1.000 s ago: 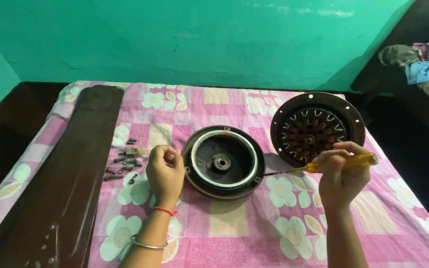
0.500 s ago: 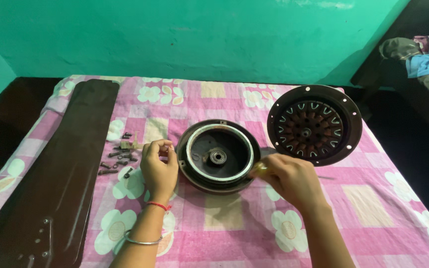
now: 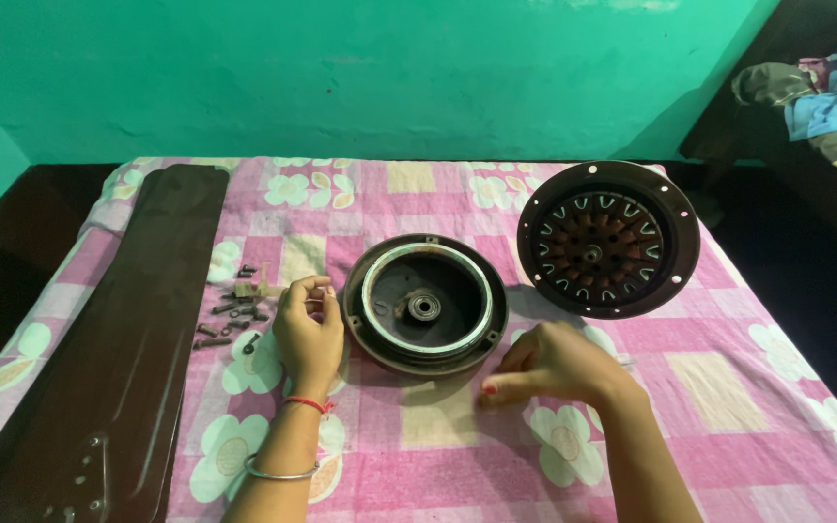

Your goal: The person disassembles a ceiling fan motor housing on a bed, removes the central shaft, and inspects the internal components. They then reassemble the housing and secure it with screws using a screwdriver.

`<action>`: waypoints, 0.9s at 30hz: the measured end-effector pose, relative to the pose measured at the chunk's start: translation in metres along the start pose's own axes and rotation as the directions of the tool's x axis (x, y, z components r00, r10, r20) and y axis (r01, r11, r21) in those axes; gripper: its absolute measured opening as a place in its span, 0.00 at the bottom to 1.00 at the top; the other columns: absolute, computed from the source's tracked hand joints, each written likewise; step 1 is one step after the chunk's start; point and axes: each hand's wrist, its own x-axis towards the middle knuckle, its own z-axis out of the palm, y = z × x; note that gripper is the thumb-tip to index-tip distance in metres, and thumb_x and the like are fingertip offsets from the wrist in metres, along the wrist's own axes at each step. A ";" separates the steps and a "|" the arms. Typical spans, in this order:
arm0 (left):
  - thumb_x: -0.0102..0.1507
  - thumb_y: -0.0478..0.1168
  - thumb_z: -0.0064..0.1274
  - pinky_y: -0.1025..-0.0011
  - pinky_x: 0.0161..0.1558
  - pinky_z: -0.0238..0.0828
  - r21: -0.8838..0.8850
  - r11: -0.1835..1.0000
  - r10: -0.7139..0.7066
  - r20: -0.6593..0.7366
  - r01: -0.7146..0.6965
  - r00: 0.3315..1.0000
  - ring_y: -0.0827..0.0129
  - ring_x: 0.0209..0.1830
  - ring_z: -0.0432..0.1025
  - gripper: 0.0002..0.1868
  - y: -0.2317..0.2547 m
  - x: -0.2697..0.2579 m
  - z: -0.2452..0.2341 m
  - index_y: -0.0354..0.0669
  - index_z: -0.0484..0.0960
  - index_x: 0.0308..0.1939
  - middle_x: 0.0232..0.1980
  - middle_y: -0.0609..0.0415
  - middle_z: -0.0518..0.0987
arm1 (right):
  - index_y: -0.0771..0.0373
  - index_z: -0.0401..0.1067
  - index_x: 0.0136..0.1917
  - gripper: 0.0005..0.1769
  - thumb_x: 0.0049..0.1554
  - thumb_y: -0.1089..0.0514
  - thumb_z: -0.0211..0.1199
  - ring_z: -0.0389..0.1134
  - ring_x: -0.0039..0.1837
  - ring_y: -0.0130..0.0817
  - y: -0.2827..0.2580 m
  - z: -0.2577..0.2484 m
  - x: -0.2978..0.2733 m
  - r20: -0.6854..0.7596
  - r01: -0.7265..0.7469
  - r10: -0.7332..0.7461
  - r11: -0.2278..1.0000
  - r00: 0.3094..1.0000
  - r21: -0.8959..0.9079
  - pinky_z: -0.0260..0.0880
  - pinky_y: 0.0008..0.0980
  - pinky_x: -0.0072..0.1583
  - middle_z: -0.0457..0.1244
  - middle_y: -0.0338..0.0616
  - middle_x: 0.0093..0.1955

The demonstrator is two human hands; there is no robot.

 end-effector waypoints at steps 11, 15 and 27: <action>0.72 0.44 0.43 0.67 0.46 0.73 -0.110 0.933 -0.314 0.215 0.342 0.925 0.64 0.44 0.77 0.19 0.007 -0.014 0.015 0.42 0.78 0.64 0.46 0.48 0.84 | 0.67 0.77 0.56 0.22 0.61 0.46 0.60 0.72 0.38 0.29 0.020 0.041 0.045 -0.609 0.087 0.111 0.955 0.785 0.285 0.72 0.35 0.42 0.72 0.48 0.40; 0.71 0.41 0.40 0.71 0.60 0.67 -0.511 0.741 -0.350 0.262 0.437 0.899 0.68 0.61 0.72 0.22 0.016 -0.030 0.027 0.38 0.72 0.67 0.62 0.51 0.79 | 0.68 0.77 0.55 0.24 0.64 0.45 0.54 0.70 0.40 0.33 0.028 0.051 0.059 -0.410 0.045 0.278 0.780 0.869 0.624 0.71 0.38 0.45 0.71 0.49 0.42; 0.71 0.37 0.44 0.72 0.59 0.69 -0.699 0.542 -0.344 0.323 0.467 0.882 0.70 0.57 0.72 0.23 -0.011 -0.019 0.037 0.31 0.73 0.68 0.61 0.48 0.79 | 0.74 0.76 0.53 0.21 0.62 0.52 0.55 0.69 0.36 0.43 0.029 0.057 0.054 -0.423 -0.017 0.356 0.782 0.833 0.623 0.68 0.39 0.40 0.66 0.54 0.35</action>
